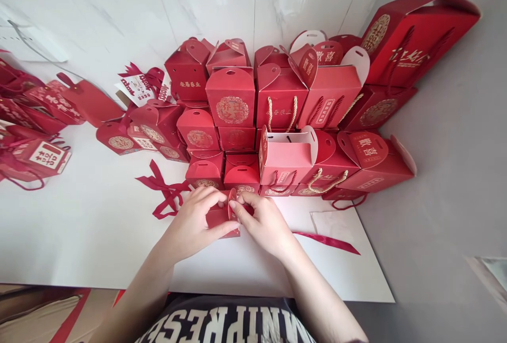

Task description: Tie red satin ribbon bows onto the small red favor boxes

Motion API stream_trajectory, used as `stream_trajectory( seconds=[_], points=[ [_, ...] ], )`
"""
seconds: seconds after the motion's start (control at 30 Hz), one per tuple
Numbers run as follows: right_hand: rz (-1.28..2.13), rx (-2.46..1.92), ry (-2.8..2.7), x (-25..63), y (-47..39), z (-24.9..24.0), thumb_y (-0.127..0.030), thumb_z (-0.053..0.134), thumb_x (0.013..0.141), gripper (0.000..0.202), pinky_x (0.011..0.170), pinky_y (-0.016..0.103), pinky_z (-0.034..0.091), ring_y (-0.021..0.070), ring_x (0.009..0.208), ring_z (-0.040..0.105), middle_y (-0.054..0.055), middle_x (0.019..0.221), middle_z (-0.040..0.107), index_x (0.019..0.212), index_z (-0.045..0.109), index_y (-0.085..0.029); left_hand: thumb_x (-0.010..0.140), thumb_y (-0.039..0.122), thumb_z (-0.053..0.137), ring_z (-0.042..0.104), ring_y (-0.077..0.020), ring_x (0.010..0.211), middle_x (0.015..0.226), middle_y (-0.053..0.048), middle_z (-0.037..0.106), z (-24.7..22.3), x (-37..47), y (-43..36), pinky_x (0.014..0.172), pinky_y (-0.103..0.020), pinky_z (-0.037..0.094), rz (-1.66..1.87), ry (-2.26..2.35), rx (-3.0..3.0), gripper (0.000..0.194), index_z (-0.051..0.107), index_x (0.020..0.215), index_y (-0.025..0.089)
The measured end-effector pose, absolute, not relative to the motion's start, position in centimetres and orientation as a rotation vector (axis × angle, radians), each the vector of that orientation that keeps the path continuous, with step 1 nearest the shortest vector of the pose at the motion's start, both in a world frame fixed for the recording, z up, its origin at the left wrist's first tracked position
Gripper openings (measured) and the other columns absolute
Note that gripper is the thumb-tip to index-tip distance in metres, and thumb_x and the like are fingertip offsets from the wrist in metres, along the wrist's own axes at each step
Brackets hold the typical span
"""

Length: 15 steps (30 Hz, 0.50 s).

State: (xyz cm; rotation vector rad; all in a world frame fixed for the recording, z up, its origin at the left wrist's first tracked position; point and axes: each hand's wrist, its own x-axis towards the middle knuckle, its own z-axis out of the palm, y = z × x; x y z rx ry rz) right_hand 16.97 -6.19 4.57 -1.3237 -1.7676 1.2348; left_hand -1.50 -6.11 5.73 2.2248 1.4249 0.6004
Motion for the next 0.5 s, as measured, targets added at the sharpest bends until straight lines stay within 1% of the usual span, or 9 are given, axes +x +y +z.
stream_trajectory(
  seconds=[0.07, 0.13, 0.2, 0.23, 0.3, 0.37, 0.43, 0.47, 0.5],
  points=[
    [1.209, -1.311, -1.799, 16.8, -6.1, 4.5, -0.046, 0.046, 0.098, 0.037, 0.055, 0.022, 0.034, 0.0104, 0.053, 0.042, -0.005, 0.059, 0.050, 0.071, 0.049, -0.020, 0.084, 0.043, 0.065, 0.052, -0.0208, 0.088, 0.089, 0.000, 0.061, 5.8, -1.7, -6.1, 0.090, -0.039, 0.037, 0.615, 1.371, 2.211, 0.023, 0.059, 0.085, 0.021],
    [1.192, -1.291, -1.841, 16.8, -6.0, 4.4, -0.047, 0.047, 0.098, 0.039, 0.056, 0.023, 0.034, 0.0106, 0.056, 0.042, -0.005, 0.060, 0.049, 0.069, 0.048, -0.020, 0.092, 0.036, 0.055, 0.052, -0.0196, 0.090, 0.092, -0.001, 0.062, 5.9, -2.0, -6.1, 0.096, -0.039, 0.036, 0.644, 1.307, 2.187, 0.018, 0.059, 0.083, 0.021],
    [1.185, -1.285, -1.882, 16.8, -5.9, 4.5, -0.048, 0.045, 0.098, 0.040, 0.057, 0.023, 0.035, 0.0110, 0.057, 0.044, -0.004, 0.061, 0.050, 0.070, 0.050, -0.020, 0.096, 0.030, 0.047, 0.053, -0.0182, 0.090, 0.092, -0.001, 0.062, 5.8, -2.2, -6.1, 0.103, -0.040, 0.033, 0.687, 1.256, 2.150, 0.021, 0.059, 0.080, 0.021],
    [1.166, -1.290, -1.888, 16.9, -5.9, 4.7, -0.048, 0.044, 0.099, 0.038, 0.060, 0.024, 0.037, 0.0117, 0.059, 0.047, -0.004, 0.064, 0.053, 0.074, 0.052, -0.020, 0.096, 0.028, 0.046, 0.054, -0.0178, 0.090, 0.092, -0.001, 0.061, 5.7, -2.3, -6.2, 0.106, -0.040, 0.032, 0.714, 1.243, 2.126, 0.022, 0.058, 0.080, 0.021],
    [1.067, -1.296, -1.871, 16.9, -5.9, 5.2, -0.046, 0.042, 0.100, 0.033, 0.070, 0.027, 0.043, 0.0150, 0.071, 0.056, 0.000, 0.078, 0.063, 0.085, 0.057, -0.020, 0.096, 0.027, 0.047, 0.055, -0.0185, 0.094, 0.097, -0.003, 0.060, 5.2, -2.5, -6.2, 0.105, -0.039, 0.035, 0.794, 1.227, 2.067, 0.020, 0.058, 0.080, 0.021],
    [0.940, -1.267, -1.861, 16.8, -5.8, 6.0, -0.042, 0.042, 0.101, 0.026, 0.086, 0.032, 0.045, 0.0201, 0.095, 0.061, 0.006, 0.102, 0.067, 0.103, 0.059, -0.021, 0.095, 0.027, 0.047, 0.056, -0.0205, 0.102, 0.105, -0.006, 0.058, 4.7, -2.8, -6.3, 0.100, -0.038, 0.041, 0.955, 1.215, 1.998, 0.021, 0.057, 0.078, 0.020],
    [0.879, -1.193, -1.917, 16.6, -5.6, 6.8, -0.037, 0.042, 0.101, 0.025, 0.099, 0.036, 0.041, 0.0231, 0.115, 0.057, 0.009, 0.121, 0.063, 0.116, 0.056, -0.023, 0.094, 0.028, 0.048, 0.055, -0.0227, 0.107, 0.110, -0.008, 0.055, 4.4, -3.2, -6.4, 0.096, -0.038, 0.044, 1.179, 1.206, 1.933, 0.023, 0.056, 0.074, 0.020],
    [0.890, -1.143, -1.964, 16.4, -5.4, 7.2, -0.035, 0.042, 0.101, 0.025, 0.102, 0.038, 0.040, 0.0232, 0.119, 0.055, 0.009, 0.125, 0.062, 0.121, 0.054, -0.024, 0.093, 0.028, 0.047, 0.054, -0.0233, 0.108, 0.111, -0.008, 0.054, 4.3, -3.4, -6.5, 0.096, -0.039, 0.044, 1.287, 1.204, 1.909, 0.024, 0.056, 0.072, 0.020],
    [0.926, -1.087, -2.006, 16.1, -5.3, 7.6, -0.034, 0.043, 0.101, 0.026, 0.102, 0.038, 0.040, 0.0226, 0.120, 0.055, 0.008, 0.125, 0.063, 0.123, 0.053, -0.025, 0.093, 0.027, 0.047, 0.054, -0.0236, 0.108, 0.111, -0.008, 0.053, 4.3, -3.6, -6.6, 0.096, -0.040, 0.044, 1.369, 1.211, 1.891, 0.024, 0.055, 0.072, 0.020]
  ],
)
